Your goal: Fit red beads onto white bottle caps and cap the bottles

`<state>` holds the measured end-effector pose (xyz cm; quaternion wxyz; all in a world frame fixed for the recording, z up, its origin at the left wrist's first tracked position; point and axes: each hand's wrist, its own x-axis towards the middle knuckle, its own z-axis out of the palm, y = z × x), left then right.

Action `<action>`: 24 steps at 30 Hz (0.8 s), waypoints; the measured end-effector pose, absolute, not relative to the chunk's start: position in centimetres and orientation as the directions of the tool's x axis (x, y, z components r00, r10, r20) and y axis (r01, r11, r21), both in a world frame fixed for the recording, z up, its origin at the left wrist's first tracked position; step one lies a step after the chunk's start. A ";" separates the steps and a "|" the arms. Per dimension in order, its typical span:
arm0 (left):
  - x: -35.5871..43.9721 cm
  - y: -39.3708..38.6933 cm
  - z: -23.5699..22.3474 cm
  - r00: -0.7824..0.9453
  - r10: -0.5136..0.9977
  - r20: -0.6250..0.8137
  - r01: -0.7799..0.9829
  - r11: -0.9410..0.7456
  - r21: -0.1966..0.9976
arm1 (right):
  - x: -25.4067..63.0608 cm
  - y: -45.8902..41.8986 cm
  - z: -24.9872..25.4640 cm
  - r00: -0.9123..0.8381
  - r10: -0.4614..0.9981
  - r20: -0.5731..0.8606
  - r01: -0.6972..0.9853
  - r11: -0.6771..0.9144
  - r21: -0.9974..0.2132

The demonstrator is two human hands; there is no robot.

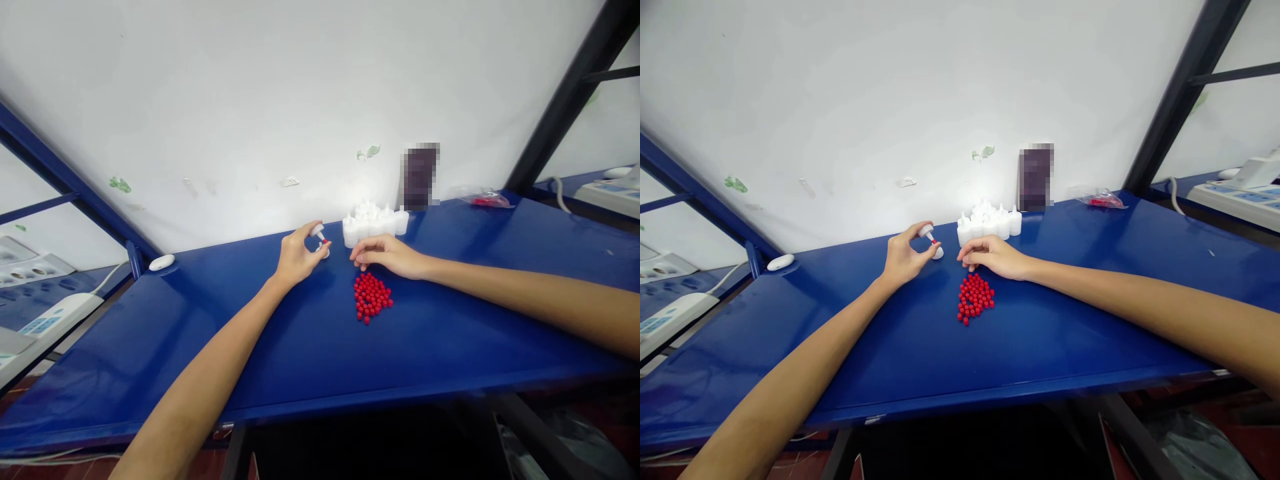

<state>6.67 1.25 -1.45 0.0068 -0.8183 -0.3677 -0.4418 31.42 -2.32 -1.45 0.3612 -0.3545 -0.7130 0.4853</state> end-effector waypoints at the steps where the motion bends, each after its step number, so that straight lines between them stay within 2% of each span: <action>1: 6.3 1.6 -1.3 0.333 0.610 0.719 0.613 -0.720 0.326 | 31.4 -2.3 -1.4 -0.489 0.856 0.170 0.156 0.277 -0.948; 6: 4.0 3.1 -1.1 0.328 0.667 0.669 0.641 -0.678 0.361 | 31.5 -2.4 -1.3 -0.493 0.855 0.157 0.168 0.271 -0.948; 17: 1.9 3.9 -1.0 0.264 0.780 0.568 0.779 -0.519 0.351 | 31.5 -2.4 -1.3 -0.489 0.857 0.162 0.174 0.278 -0.945; 24: 0.8 3.4 -1.1 0.342 0.836 0.429 0.855 -0.466 0.229 | 31.2 -3.1 -1.7 -0.321 0.893 0.315 0.256 0.402 -0.879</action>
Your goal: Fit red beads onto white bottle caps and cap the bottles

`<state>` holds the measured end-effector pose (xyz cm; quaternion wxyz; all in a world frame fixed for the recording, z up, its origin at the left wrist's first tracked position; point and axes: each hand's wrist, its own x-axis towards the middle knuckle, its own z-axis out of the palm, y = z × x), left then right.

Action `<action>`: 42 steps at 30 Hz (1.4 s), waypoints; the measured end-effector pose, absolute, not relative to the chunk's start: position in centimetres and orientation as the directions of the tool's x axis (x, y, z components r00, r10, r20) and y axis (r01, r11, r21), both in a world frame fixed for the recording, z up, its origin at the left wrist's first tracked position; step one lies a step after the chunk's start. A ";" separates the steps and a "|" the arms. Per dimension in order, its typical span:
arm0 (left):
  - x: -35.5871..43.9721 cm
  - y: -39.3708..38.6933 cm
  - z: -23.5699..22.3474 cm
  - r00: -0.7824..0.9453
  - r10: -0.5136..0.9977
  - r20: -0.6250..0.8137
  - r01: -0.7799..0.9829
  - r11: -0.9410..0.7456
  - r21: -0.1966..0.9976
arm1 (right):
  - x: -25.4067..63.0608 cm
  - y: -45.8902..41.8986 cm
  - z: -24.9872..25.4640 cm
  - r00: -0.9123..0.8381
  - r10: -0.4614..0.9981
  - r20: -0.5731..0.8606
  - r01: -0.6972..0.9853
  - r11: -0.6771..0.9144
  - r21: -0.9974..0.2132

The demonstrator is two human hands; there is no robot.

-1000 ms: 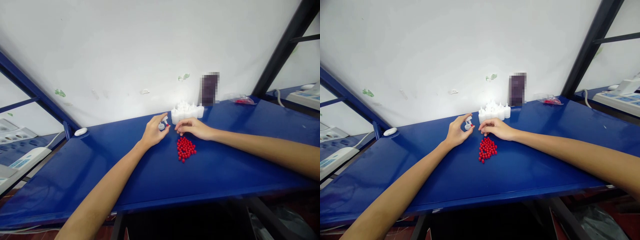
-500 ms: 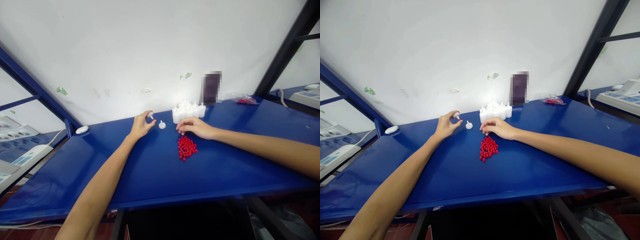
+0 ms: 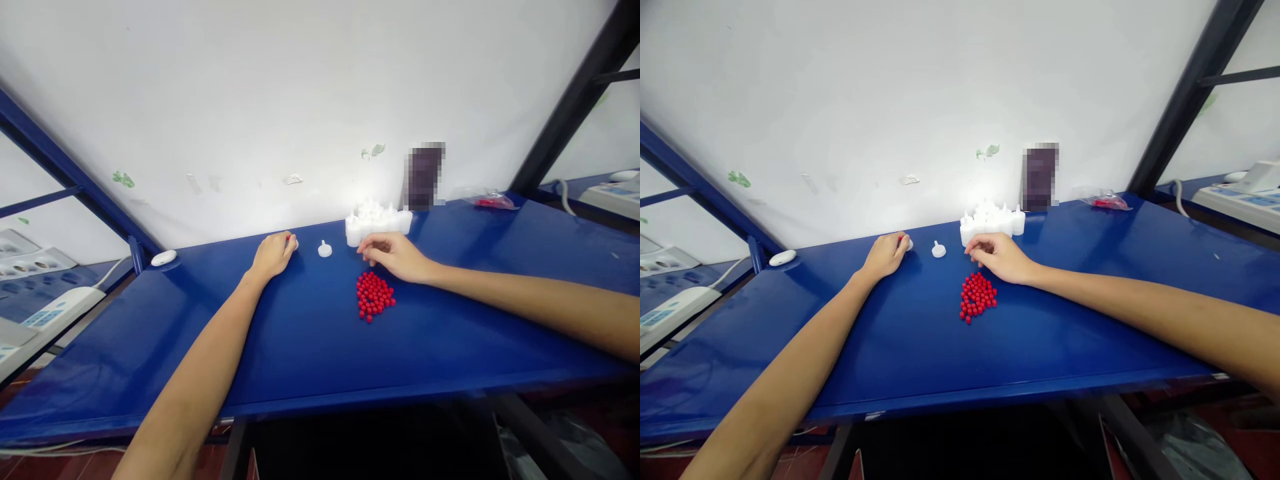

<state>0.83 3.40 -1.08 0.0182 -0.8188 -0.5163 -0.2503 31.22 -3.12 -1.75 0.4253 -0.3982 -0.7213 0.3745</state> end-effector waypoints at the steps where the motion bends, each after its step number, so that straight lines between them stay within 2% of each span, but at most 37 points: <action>1: 0.7 3.4 -1.1 0.348 0.840 0.416 0.862 -0.461 0.209 | 31.2 -3.3 -1.8 -0.316 0.891 0.325 0.277 0.415 -0.867; 4: 0.6 3.4 -1.2 0.343 0.851 0.399 0.882 -0.438 0.176 | 31.1 -3.4 -1.5 -0.410 0.864 0.294 0.340 0.443 -0.830; 8: 0.6 3.3 -1.1 0.280 0.850 0.447 0.903 -0.391 0.177 | 31.5 -3.0 -0.9 -0.617 0.773 0.147 0.424 0.484 -0.766; 12: 1.7 2.6 0.0 0.225 0.789 0.571 0.902 -0.391 0.185 | 32.1 -2.4 -0.4 -0.651 0.753 0.100 0.394 0.447 -0.803; 15: 3.3 1.8 0.8 0.273 0.739 0.616 0.874 -0.458 0.162 | 32.4 -2.2 -0.3 -0.675 0.732 0.092 0.384 0.455 -0.804; 21: 6.5 0.3 -0.2 0.485 0.666 0.567 0.791 -0.610 0.041 | 32.3 -2.3 -0.4 -0.700 0.709 0.084 0.398 0.485 -0.779; 25: 7.4 -0.4 -1.0 0.549 0.661 0.511 0.762 -0.648 0.018 | 32.4 -2.1 -0.5 -0.698 0.710 0.091 0.413 0.504 -0.758; 32: 8.0 -1.0 -1.2 0.687 0.619 0.381 0.651 -0.757 0.057 | 31.9 -2.2 -0.9 -0.618 0.783 0.071 0.415 0.402 -0.816; 42: 8.2 -1.1 -1.4 0.619 0.646 0.446 0.648 -0.741 0.176 | 31.3 -2.4 -0.6 -0.563 0.824 0.064 0.425 0.355 -0.833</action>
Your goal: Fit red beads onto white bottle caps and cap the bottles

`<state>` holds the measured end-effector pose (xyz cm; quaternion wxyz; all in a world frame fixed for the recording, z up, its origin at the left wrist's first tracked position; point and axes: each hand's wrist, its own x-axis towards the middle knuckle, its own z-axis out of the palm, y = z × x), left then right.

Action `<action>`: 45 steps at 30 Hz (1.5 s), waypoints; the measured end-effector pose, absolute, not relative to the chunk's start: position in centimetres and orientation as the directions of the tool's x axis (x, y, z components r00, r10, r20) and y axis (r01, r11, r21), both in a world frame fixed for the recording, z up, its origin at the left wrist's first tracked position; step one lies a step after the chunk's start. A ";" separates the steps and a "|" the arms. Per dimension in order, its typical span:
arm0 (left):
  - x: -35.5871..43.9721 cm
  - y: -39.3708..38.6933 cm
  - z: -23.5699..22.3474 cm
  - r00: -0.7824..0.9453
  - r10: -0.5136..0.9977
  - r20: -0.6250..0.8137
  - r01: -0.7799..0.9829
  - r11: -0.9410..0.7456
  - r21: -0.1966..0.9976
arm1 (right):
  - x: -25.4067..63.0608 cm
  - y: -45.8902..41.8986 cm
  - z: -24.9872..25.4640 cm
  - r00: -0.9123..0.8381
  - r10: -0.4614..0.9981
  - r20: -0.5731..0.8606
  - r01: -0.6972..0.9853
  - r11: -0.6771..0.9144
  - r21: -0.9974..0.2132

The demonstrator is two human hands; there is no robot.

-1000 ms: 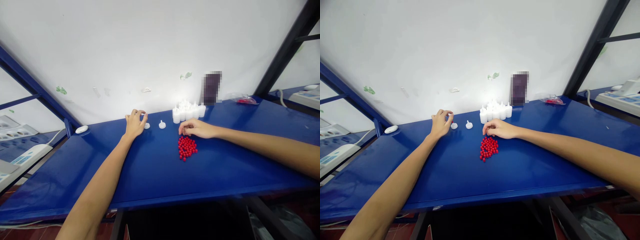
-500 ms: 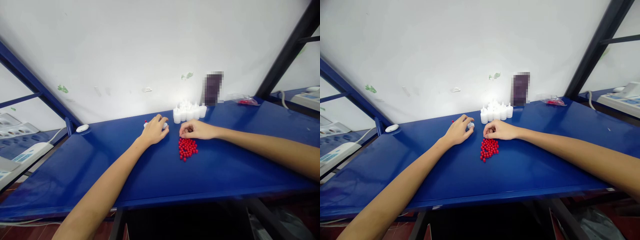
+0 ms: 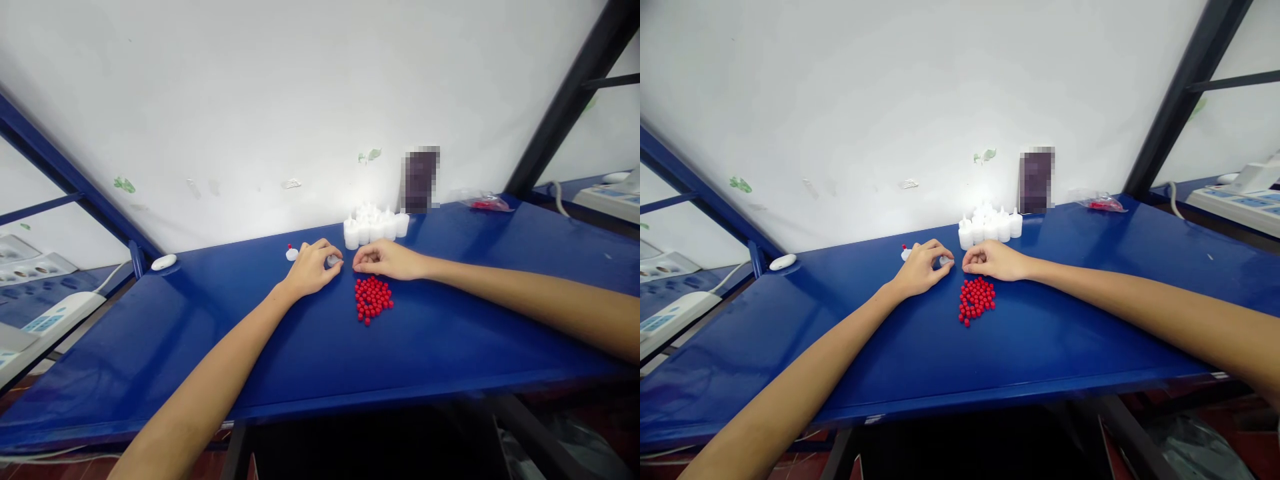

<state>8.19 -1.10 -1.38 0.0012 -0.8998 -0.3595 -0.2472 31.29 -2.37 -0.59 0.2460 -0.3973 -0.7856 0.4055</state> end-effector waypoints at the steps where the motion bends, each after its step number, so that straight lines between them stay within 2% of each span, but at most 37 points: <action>1: 8.3 -1.1 -1.4 0.610 0.650 0.453 0.649 -0.738 0.185 | 31.3 -2.4 -0.6 -0.561 0.825 0.061 0.426 0.351 -0.834; 15: 8.4 -0.9 -1.8 0.592 0.656 0.468 0.621 -0.742 0.253 | 31.5 -2.0 -0.6 -0.583 0.810 0.054 0.419 0.358 -0.835; 22: 8.2 0.3 -2.5 0.493 0.736 0.464 0.676 -0.660 0.329 | 31.3 -2.5 -0.5 -0.548 0.833 0.077 0.419 0.353 -0.836; 30: 8.4 -0.2 -2.0 0.517 0.750 0.413 0.727 -0.639 0.250 | 31.4 -2.6 -0.6 -0.557 0.823 0.108 0.391 0.375 -0.841; 35: 8.6 -1.0 -1.5 0.640 0.683 0.354 0.668 -0.721 0.183 | 31.5 -3.2 -1.1 -0.525 0.807 0.272 0.317 0.481 -0.817; 39: 8.8 -1.5 -1.2 0.709 0.623 0.331 0.629 -0.770 0.104 | 31.6 -3.8 -1.6 -0.554 0.724 0.411 0.328 0.643 -0.692; 45: 8.8 -1.7 -0.9 0.739 0.586 0.333 0.611 -0.791 0.034 | 31.0 -4.3 -1.6 -0.432 0.723 0.539 0.369 0.687 -0.625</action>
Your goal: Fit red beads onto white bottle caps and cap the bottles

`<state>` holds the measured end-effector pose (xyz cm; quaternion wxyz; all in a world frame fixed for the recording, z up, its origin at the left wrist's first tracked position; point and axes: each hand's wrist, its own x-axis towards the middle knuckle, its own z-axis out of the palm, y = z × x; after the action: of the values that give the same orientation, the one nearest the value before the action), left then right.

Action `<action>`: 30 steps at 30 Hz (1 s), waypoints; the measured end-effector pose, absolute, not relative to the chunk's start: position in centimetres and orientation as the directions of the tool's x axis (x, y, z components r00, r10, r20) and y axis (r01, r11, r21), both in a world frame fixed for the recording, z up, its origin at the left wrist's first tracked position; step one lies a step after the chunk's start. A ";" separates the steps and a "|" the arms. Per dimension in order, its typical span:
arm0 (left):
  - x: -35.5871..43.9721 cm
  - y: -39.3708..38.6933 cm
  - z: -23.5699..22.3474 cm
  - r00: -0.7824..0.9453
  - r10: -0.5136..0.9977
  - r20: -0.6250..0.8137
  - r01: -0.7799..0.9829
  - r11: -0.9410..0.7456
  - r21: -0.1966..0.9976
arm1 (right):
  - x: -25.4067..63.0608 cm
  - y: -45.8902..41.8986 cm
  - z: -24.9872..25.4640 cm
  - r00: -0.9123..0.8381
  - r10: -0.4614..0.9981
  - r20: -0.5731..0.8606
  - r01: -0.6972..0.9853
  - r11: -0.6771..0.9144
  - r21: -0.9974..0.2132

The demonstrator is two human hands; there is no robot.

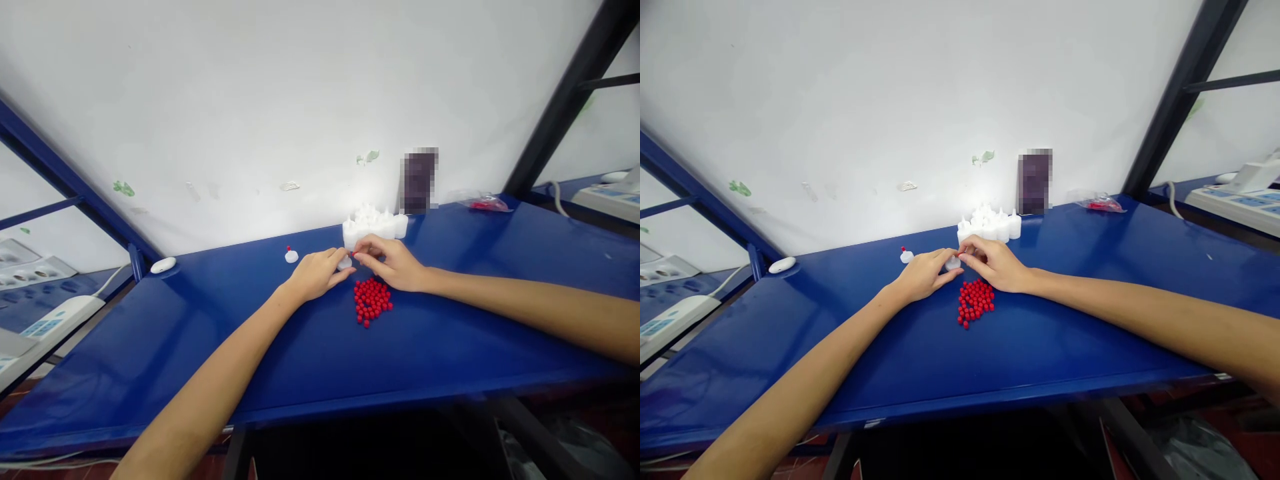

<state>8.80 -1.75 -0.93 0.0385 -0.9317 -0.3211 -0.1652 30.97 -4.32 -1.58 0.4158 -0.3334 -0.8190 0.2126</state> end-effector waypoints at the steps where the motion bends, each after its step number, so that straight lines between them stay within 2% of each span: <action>1: 8.8 -1.7 -0.9 0.740 0.584 0.335 0.611 -0.791 0.029 | 30.8 -4.4 -1.6 -0.415 0.718 0.558 0.379 0.694 -0.612; 8: 8.8 -1.4 -1.2 0.741 0.572 0.352 0.602 -0.798 0.031 | 30.6 -4.1 -1.9 -0.433 0.711 0.554 0.404 0.703 -0.586; 19: 9.0 -1.6 -1.4 0.674 0.608 0.420 0.575 -0.789 0.218 | 30.6 -3.8 -2.3 -0.398 0.701 0.591 0.411 0.713 -0.568; 30: 8.6 -1.1 -1.6 0.687 0.585 0.431 0.506 -0.811 0.294 | 30.7 -3.7 -2.3 -0.423 0.622 0.658 0.366 0.782 -0.504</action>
<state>8.62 -1.11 -1.61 -0.0760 -0.9153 -0.2979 -0.2601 30.72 -3.73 -2.29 0.4471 -0.2973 -0.8314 0.1432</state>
